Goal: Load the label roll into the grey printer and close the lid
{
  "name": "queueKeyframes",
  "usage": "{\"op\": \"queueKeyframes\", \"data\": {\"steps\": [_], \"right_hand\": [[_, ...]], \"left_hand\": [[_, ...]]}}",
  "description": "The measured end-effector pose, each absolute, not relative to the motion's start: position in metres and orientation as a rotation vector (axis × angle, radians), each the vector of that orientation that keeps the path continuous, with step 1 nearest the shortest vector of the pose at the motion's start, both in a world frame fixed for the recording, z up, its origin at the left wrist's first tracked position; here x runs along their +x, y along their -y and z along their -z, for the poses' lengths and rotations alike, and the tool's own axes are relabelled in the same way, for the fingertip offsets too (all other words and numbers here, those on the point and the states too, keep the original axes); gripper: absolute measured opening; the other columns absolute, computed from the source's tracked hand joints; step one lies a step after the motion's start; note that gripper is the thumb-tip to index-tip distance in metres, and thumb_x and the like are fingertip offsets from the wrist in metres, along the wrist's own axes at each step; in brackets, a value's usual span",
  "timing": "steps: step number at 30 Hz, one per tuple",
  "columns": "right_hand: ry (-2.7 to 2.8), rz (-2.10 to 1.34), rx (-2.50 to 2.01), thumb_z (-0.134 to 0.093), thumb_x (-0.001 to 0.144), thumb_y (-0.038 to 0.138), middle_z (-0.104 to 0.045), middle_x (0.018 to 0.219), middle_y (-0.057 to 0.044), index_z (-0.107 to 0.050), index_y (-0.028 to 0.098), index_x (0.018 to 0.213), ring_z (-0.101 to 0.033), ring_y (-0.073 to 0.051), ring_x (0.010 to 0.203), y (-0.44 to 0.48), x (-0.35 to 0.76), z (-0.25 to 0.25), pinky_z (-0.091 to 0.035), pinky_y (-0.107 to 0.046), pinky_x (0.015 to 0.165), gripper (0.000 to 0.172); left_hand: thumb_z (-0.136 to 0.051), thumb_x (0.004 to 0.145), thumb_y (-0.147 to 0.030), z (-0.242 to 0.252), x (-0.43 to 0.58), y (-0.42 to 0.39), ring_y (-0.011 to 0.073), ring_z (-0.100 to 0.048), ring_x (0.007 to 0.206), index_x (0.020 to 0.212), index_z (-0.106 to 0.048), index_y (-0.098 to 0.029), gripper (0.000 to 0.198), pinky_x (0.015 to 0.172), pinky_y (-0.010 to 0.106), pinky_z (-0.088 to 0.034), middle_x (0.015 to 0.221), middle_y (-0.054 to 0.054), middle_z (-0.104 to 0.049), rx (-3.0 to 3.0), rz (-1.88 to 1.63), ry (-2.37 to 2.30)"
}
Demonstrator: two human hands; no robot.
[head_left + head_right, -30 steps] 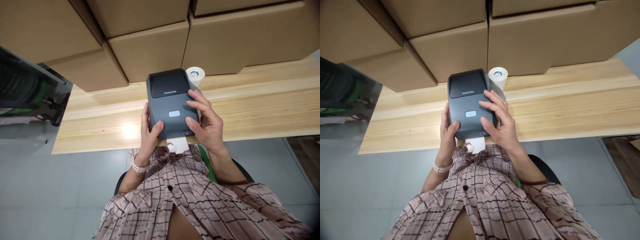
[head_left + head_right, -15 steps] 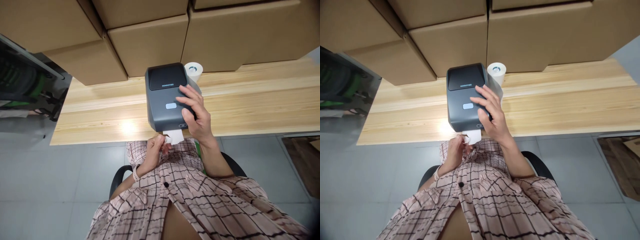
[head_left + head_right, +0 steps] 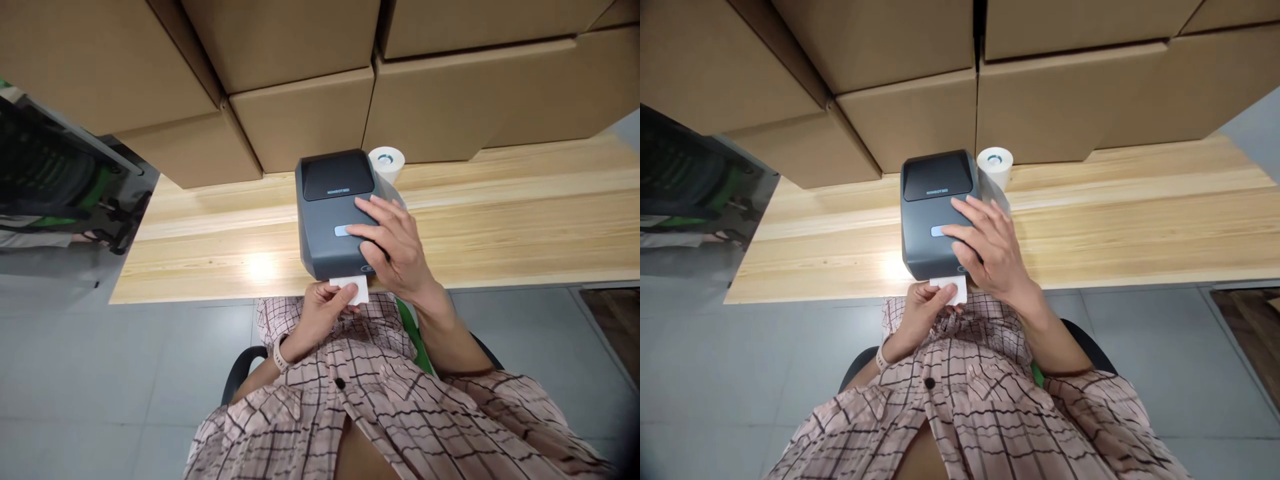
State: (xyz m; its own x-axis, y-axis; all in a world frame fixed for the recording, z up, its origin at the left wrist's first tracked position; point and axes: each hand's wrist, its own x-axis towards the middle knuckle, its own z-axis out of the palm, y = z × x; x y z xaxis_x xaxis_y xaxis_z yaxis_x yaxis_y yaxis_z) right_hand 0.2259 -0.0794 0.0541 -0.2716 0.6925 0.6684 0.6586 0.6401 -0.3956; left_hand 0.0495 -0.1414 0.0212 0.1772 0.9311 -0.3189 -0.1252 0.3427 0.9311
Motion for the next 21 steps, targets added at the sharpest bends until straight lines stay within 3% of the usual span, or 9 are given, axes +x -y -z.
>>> {"op": "queueKeyframes", "data": {"steps": [4,9,13,17,21], "right_hand": [[2.180,0.085,-1.138,-0.056,0.107,0.055,-0.066,0.155,0.000,-0.072,0.035,0.124,-0.044,-0.036,0.159,0.075,0.232,-0.064,-0.024,-0.067,0.134,0.031],[2.254,-0.016,-1.059,-0.049,0.105,0.068,-0.066,0.155,-0.002,-0.072,0.033,0.120,-0.042,-0.036,0.160,0.067,0.238,-0.070,-0.021,-0.070,0.134,0.045],[2.115,-0.189,-0.939,-0.033,0.107,0.071,-0.040,0.176,-0.008,-0.056,0.033,0.150,-0.034,-0.035,0.165,0.073,0.251,-0.080,-0.032,-0.068,0.131,0.062],[2.030,-0.222,-0.764,-0.035,0.106,0.074,-0.032,0.180,-0.004,-0.036,0.037,0.168,-0.029,-0.035,0.167,0.065,0.260,-0.099,-0.028,-0.066,0.134,0.073],[2.038,-0.151,-0.718,-0.030,0.106,0.076,-0.025,0.182,-0.001,-0.030,0.042,0.170,-0.026,-0.036,0.168,0.033,0.247,-0.115,-0.027,-0.067,0.134,0.072]], "left_hand": [[-0.071,0.090,-0.066,-0.013,0.037,0.148,0.0159,-0.062,0.059,0.061,-0.069,-0.021,0.054,0.060,0.031,-0.052,0.061,0.002,-0.069,1.103,-1.040,-1.160],[-0.052,0.101,-0.053,-0.012,0.016,0.145,0.0142,-0.054,0.050,0.059,-0.064,-0.023,0.054,0.053,0.030,-0.046,0.053,0.001,-0.060,1.150,-1.452,-1.355],[-0.051,0.101,-0.048,-0.024,-0.008,0.130,0.0126,-0.054,0.049,0.062,-0.063,-0.022,0.049,0.051,0.027,-0.045,0.053,0.000,-0.059,1.183,-1.661,-1.413],[-0.057,0.100,-0.048,-0.043,-0.028,0.095,0.0106,-0.054,0.049,0.065,-0.065,-0.020,0.045,0.052,0.025,-0.043,0.055,0.000,-0.060,1.217,-1.782,-1.351],[-0.071,0.092,-0.039,-0.056,-0.025,0.039,0.0085,-0.047,0.052,0.097,-0.073,-0.017,0.022,0.053,0.024,-0.038,0.062,-0.006,-0.055,1.295,-1.529,-1.340]]}}
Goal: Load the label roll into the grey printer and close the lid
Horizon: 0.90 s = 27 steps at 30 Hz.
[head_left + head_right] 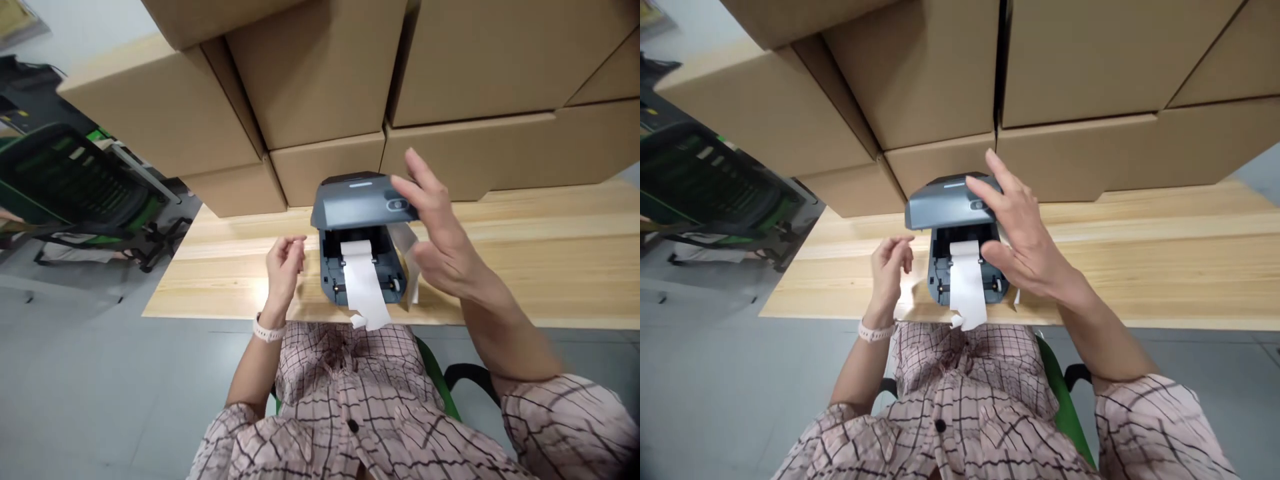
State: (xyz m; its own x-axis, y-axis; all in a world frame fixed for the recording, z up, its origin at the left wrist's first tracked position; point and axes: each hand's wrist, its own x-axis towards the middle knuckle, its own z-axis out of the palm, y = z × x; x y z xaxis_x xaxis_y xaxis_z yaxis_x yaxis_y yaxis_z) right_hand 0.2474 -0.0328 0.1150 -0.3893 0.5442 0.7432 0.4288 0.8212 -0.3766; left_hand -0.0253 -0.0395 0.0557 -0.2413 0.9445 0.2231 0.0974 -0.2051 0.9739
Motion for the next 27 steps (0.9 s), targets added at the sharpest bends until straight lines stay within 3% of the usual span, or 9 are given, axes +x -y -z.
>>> {"op": "queueKeyframes", "data": {"steps": [3,6,10,13,16,18,19,21,27], "right_hand": [[1.947,-0.058,-0.751,-0.029,0.107,0.074,-0.026,0.181,-0.003,-0.031,0.040,0.169,-0.027,-0.036,0.167,0.000,0.233,-0.128,-0.027,-0.065,0.135,0.070],[1.891,-0.037,-0.822,-0.030,0.109,0.069,-0.030,0.180,-0.005,-0.027,0.036,0.169,-0.029,-0.031,0.167,-0.038,0.225,-0.144,-0.029,-0.060,0.136,0.069],[1.880,-0.014,-0.946,-0.030,0.109,0.064,-0.027,0.181,-0.003,-0.016,0.036,0.171,-0.023,-0.028,0.169,-0.080,0.221,-0.166,-0.027,-0.059,0.137,0.069],[1.846,0.100,-1.009,-0.041,0.108,0.055,-0.030,0.179,-0.003,-0.019,0.039,0.170,-0.021,-0.028,0.170,-0.082,0.217,-0.169,-0.032,-0.059,0.135,0.068],[1.849,0.225,-0.972,-0.048,0.106,0.044,-0.059,0.158,-0.012,-0.053,0.030,0.150,-0.047,-0.035,0.155,-0.059,0.213,-0.153,-0.040,-0.061,0.126,0.046],[2.041,0.134,-0.978,-0.045,0.107,0.039,-0.076,0.125,-0.014,-0.068,0.025,0.121,-0.069,-0.035,0.124,-0.041,0.212,-0.136,-0.052,-0.057,0.109,0.030],[2.190,0.020,-1.004,-0.044,0.107,0.039,-0.078,0.111,-0.013,-0.069,0.023,0.110,-0.073,-0.032,0.107,-0.034,0.212,-0.127,-0.055,-0.053,0.099,0.029],[2.496,-0.260,-1.055,-0.042,0.108,0.040,-0.079,0.102,-0.010,-0.067,0.022,0.105,-0.073,-0.028,0.094,-0.025,0.212,-0.113,-0.056,-0.047,0.090,0.031],[2.865,-0.551,-0.951,-0.038,0.107,0.034,-0.078,0.112,-0.014,-0.065,0.019,0.124,-0.066,-0.032,0.114,-0.029,0.210,-0.100,-0.048,-0.051,0.107,0.035]], "left_hand": [[-0.078,0.087,-0.029,-0.056,-0.014,0.006,0.0099,-0.047,0.059,0.126,-0.068,-0.015,0.042,0.061,0.024,-0.038,0.066,-0.009,-0.049,1.369,-1.271,-1.404],[-0.086,0.083,-0.032,-0.050,-0.009,-0.008,0.0120,-0.047,0.066,0.144,-0.061,-0.014,0.068,0.064,0.026,-0.035,0.069,-0.008,-0.050,1.476,-1.120,-1.427],[-0.092,0.076,-0.047,-0.038,-0.013,-0.008,0.0112,-0.041,0.062,0.155,-0.052,-0.012,0.096,0.060,0.027,-0.029,0.066,-0.009,-0.045,1.391,-1.038,-1.324],[-0.095,0.069,-0.056,-0.034,-0.016,-0.007,0.0106,-0.040,0.061,0.157,-0.047,-0.008,0.111,0.059,0.026,-0.030,0.065,-0.010,-0.044,1.291,-1.019,-1.221],[-0.095,0.068,-0.057,-0.031,-0.016,-0.008,0.0105,-0.042,0.062,0.158,-0.046,-0.010,0.113,0.059,0.025,-0.032,0.066,-0.010,-0.046,1.264,-1.020,-1.186],[-0.094,0.070,-0.056,-0.029,-0.016,-0.009,0.0107,-0.043,0.063,0.158,-0.046,-0.012,0.109,0.059,0.024,-0.032,0.068,-0.009,-0.046,1.270,-1.014,-1.187],[-0.093,0.071,-0.055,-0.027,-0.016,-0.009,0.0108,-0.043,0.064,0.158,-0.046,-0.012,0.108,0.060,0.024,-0.032,0.069,-0.008,-0.047,1.277,-1.015,-1.192],[-0.091,0.074,-0.053,-0.025,-0.016,-0.009,0.0112,-0.043,0.066,0.160,-0.045,-0.013,0.106,0.061,0.024,-0.033,0.071,-0.007,-0.048,1.295,-1.019,-1.201],[-0.085,0.080,-0.043,-0.027,-0.016,-0.009,0.0119,-0.042,0.067,0.161,-0.046,-0.010,0.096,0.062,0.025,-0.032,0.070,-0.008,-0.045,1.363,-1.009,-1.252]]}}
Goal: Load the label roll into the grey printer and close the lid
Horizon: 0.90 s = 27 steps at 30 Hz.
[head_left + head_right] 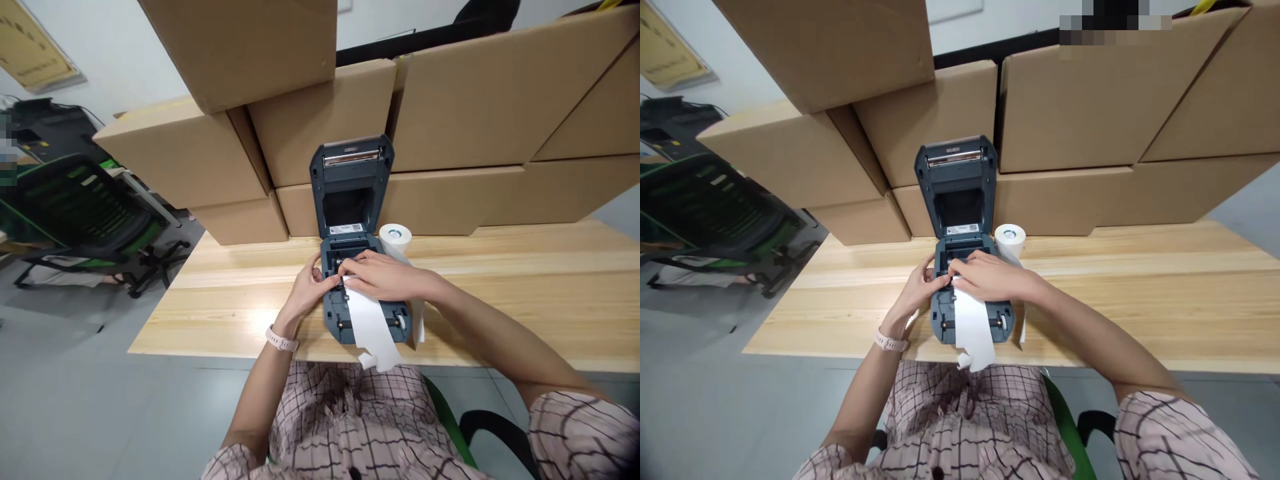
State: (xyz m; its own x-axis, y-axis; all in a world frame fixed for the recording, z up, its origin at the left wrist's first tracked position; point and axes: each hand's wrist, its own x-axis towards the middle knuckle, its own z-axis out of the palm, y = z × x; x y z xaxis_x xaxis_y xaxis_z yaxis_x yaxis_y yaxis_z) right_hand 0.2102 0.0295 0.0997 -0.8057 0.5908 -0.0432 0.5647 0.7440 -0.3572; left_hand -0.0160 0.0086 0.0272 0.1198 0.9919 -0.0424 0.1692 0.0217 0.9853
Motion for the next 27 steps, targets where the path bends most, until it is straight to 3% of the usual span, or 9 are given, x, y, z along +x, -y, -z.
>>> {"op": "queueKeyframes", "data": {"steps": [3,8,12,14,17,21,25,27], "right_hand": [[2.895,-0.614,-0.899,-0.043,0.105,0.032,-0.078,0.116,-0.014,-0.065,0.019,0.133,-0.067,-0.032,0.110,-0.036,0.211,-0.104,-0.050,-0.050,0.103,0.037],[2.638,-1.061,-0.623,-0.059,0.104,0.041,-0.072,0.138,-0.012,-0.061,0.022,0.147,-0.069,-0.027,0.123,-0.037,0.250,-0.126,-0.054,-0.042,0.103,0.047],[2.230,-1.188,-0.400,-0.071,0.100,0.032,-0.077,0.122,0.000,-0.067,0.044,0.139,-0.074,-0.020,0.112,-0.022,0.324,-0.136,-0.059,-0.036,0.096,0.041],[2.063,-1.184,-0.446,-0.072,0.100,0.036,-0.078,0.116,0.000,-0.068,0.051,0.134,-0.076,-0.022,0.107,-0.016,0.360,-0.130,-0.062,-0.039,0.090,0.038],[1.925,-1.125,-0.867,-0.081,0.091,0.048,-0.078,0.116,-0.006,-0.073,0.045,0.126,-0.076,-0.028,0.108,-0.022,0.395,-0.108,-0.063,-0.045,0.089,0.036],[1.905,-1.196,-1.276,-0.089,0.077,0.057,-0.076,0.129,-0.011,-0.074,0.032,0.125,-0.073,-0.035,0.117,-0.049,0.395,-0.067,-0.061,-0.055,0.101,0.057],[1.978,-1.358,-1.267,-0.086,0.080,0.056,-0.076,0.130,-0.013,-0.072,0.027,0.135,-0.074,-0.035,0.119,-0.061,0.384,-0.044,-0.062,-0.055,0.104,0.064],[2.012,-1.356,-1.273,-0.086,0.081,0.053,-0.072,0.143,-0.013,-0.066,0.030,0.146,-0.069,-0.036,0.132,-0.059,0.389,-0.045,-0.058,-0.056,0.113,0.071]], "left_hand": [[-0.078,0.081,-0.035,-0.034,-0.016,-0.007,0.0119,-0.040,0.065,0.157,-0.053,-0.011,0.083,0.062,0.025,-0.030,0.067,-0.009,-0.042,1.443,-0.983,-1.297],[-0.063,0.084,-0.033,-0.045,-0.020,-0.004,0.0121,-0.042,0.060,0.157,-0.052,-0.009,0.077,0.060,0.025,-0.032,0.064,-0.009,-0.043,1.526,-0.906,-1.273],[-0.059,0.085,-0.033,-0.049,-0.021,-0.002,0.0119,-0.043,0.059,0.156,-0.053,-0.008,0.075,0.060,0.025,-0.034,0.064,-0.010,-0.043,1.534,-0.885,-1.244],[-0.060,0.085,-0.034,-0.049,-0.021,-0.001,0.0116,-0.041,0.060,0.155,-0.054,-0.009,0.074,0.060,0.025,-0.032,0.064,-0.010,-0.042,1.544,-0.895,-1.245],[-0.062,0.086,-0.035,-0.047,-0.020,-0.001,0.0113,-0.038,0.062,0.154,-0.056,-0.009,0.073,0.061,0.025,-0.030,0.065,-0.009,-0.041,1.534,-0.918,-1.236],[-0.063,0.084,-0.034,-0.044,-0.020,-0.002,0.0113,-0.038,0.063,0.157,-0.053,-0.008,0.078,0.062,0.024,-0.030,0.069,-0.009,-0.040,1.473,-0.939,-1.241],[-0.067,0.083,-0.036,-0.039,-0.020,-0.002,0.0109,-0.037,0.064,0.159,-0.050,-0.008,0.084,0.063,0.024,-0.033,0.071,-0.009,-0.040,1.413,-0.956,-1.234],[-0.067,0.083,-0.036,-0.037,-0.021,-0.003,0.0109,-0.038,0.065,0.159,-0.050,-0.009,0.083,0.064,0.024,-0.034,0.072,-0.009,-0.041,1.398,-0.966,-1.234]]}}
